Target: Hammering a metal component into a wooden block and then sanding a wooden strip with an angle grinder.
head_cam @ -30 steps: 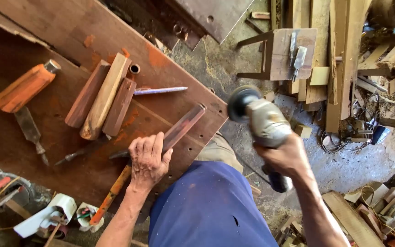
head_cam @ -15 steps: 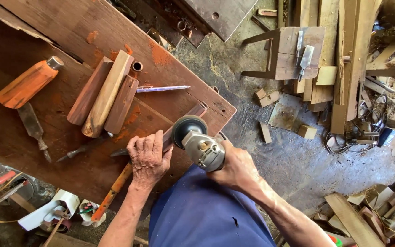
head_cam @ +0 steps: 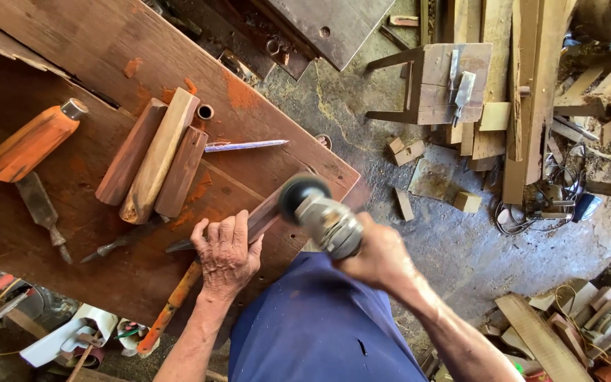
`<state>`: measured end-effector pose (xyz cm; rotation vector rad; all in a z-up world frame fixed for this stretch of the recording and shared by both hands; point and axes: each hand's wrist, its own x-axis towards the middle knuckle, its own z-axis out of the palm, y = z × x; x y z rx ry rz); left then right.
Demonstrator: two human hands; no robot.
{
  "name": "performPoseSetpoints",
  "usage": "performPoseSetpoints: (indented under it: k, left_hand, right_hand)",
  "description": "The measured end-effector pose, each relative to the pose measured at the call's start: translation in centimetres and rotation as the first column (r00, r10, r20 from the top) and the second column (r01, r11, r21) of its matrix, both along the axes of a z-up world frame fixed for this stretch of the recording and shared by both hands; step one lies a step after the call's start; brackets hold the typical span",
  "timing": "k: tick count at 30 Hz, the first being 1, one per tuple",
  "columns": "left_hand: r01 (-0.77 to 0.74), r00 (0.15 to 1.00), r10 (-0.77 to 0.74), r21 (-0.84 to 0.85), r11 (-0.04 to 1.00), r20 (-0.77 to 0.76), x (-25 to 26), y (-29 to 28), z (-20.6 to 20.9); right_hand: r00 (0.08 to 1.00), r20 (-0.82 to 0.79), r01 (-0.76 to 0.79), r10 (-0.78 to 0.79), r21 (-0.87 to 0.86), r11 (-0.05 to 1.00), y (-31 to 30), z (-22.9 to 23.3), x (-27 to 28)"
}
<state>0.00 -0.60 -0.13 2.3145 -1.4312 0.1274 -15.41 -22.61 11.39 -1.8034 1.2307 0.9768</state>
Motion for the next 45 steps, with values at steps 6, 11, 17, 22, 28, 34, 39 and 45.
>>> performPoseSetpoints:
  k: [6,11,17,22,28,34,39,45]
  left_hand:
    - [-0.002,1.000,0.002,0.012,1.000,-0.017,0.2,-0.1,0.5]
    - [0.000,1.000,0.001,0.014,1.000,-0.017,0.0,-0.1,0.3]
    - [0.003,1.000,-0.003,0.003,1.000,-0.013,0.0,0.1,0.0]
    - [0.007,1.000,-0.007,0.000,1.000,-0.010,0.0,0.0,0.0]
    - [0.005,1.000,-0.004,0.015,1.000,-0.016,0.0,0.0,0.4]
    - [0.024,0.999,-0.024,0.004,1.000,-0.023,0.1,-0.1,0.6]
    - [0.055,0.984,-0.063,-0.055,0.997,-0.167,0.4,0.7,0.6]
    - [0.028,0.997,-0.029,-0.021,0.999,-0.070,0.3,0.9,0.5]
  right_hand:
    - [0.985,-0.039,0.163,-0.166,-0.073,0.984,-0.3,1.4,0.9]
    - [0.998,-0.053,0.034,-0.036,-0.036,0.999,0.2,-1.0,-0.7]
    - [0.999,-0.018,-0.042,0.041,-0.021,0.999,0.9,-0.3,-0.3]
    - [1.000,0.001,-0.030,0.030,0.004,1.000,0.9,-0.4,-0.6]
    - [0.999,0.007,0.049,-0.048,-0.092,0.995,-0.2,0.2,-0.2]
    - [0.988,0.062,0.143,-0.139,-0.059,0.988,-0.7,2.2,1.1]
    - [0.825,0.224,0.550,-0.518,-0.112,0.827,-3.4,5.1,-0.6]
    - [0.754,0.352,0.630,-0.554,-0.150,0.762,-3.3,5.0,-1.9]
